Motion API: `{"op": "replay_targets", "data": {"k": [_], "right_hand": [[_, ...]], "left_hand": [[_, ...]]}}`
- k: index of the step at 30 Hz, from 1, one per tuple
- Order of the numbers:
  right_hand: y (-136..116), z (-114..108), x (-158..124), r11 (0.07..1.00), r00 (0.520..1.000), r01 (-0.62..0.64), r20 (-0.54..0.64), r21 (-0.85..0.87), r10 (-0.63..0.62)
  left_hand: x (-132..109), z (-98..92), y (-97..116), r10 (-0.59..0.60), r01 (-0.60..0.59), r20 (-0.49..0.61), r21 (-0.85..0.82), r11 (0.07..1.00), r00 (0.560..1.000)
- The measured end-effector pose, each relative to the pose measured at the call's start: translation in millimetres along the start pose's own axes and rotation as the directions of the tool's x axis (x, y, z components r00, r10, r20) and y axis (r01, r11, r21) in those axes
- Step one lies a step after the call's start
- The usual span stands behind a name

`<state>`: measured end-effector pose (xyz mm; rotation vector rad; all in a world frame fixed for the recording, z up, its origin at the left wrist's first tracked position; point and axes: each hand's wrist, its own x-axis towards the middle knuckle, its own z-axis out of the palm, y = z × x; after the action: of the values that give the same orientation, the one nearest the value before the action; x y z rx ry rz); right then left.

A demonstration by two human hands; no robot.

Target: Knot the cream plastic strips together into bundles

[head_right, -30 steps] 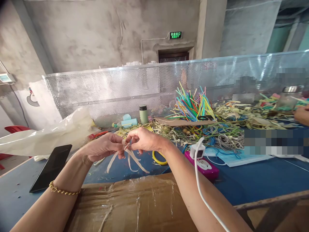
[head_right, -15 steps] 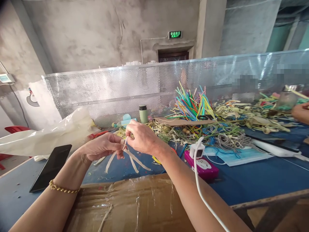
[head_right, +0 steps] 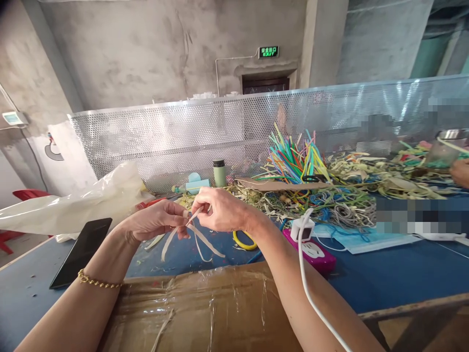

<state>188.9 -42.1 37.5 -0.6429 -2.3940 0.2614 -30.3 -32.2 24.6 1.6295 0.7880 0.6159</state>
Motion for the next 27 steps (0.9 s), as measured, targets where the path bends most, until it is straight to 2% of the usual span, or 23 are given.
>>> {"op": "replay_targets", "data": {"k": [3,6,9,12,14,16,20,22,27], "right_hand": [[3,0,1,0.999,0.998,0.009,-0.06,-0.035,-0.011],[6,5,6,1.0,0.978,-0.023,-0.208,-0.01,0.02],[8,15,13,0.989,0.926,-0.031,-0.369,0.145,0.083],[7,26,18,0.937,0.845,0.009,-0.503,0.35,0.18],[4,32,21,0.877,0.818,0.049,-0.522,0.479,0.24],[0,34,21,0.821,0.813,0.077,-0.512,0.565,0.276],[-1,33,21,0.767,0.803,0.021,-0.467,0.642,0.369],[1,33,21,0.782,0.787,-0.023,-0.471,0.623,0.398],[5,34,21,0.864,0.772,-0.051,-0.529,0.502,0.353]], "left_hand": [[0,-1.0,0,-0.005,0.005,0.003,0.015,1.0,1.0],[2,-1.5,-2,-0.001,0.001,-0.001,0.015,1.0,1.0],[5,-0.8,-5,0.016,-0.017,-0.041,-0.009,1.0,0.999],[8,1.8,-7,0.034,-0.035,-0.083,-0.018,0.999,0.996],[8,4.3,-7,0.044,-0.047,-0.094,-0.021,0.999,0.995],[8,6.8,-6,0.051,-0.054,-0.096,-0.029,0.998,0.994],[7,10.5,-3,0.052,-0.058,-0.086,-0.063,0.996,0.995],[7,11.5,-2,0.049,-0.056,-0.085,-0.084,0.995,0.995],[7,12.6,-3,0.053,-0.059,-0.078,-0.078,0.995,0.996]]}}
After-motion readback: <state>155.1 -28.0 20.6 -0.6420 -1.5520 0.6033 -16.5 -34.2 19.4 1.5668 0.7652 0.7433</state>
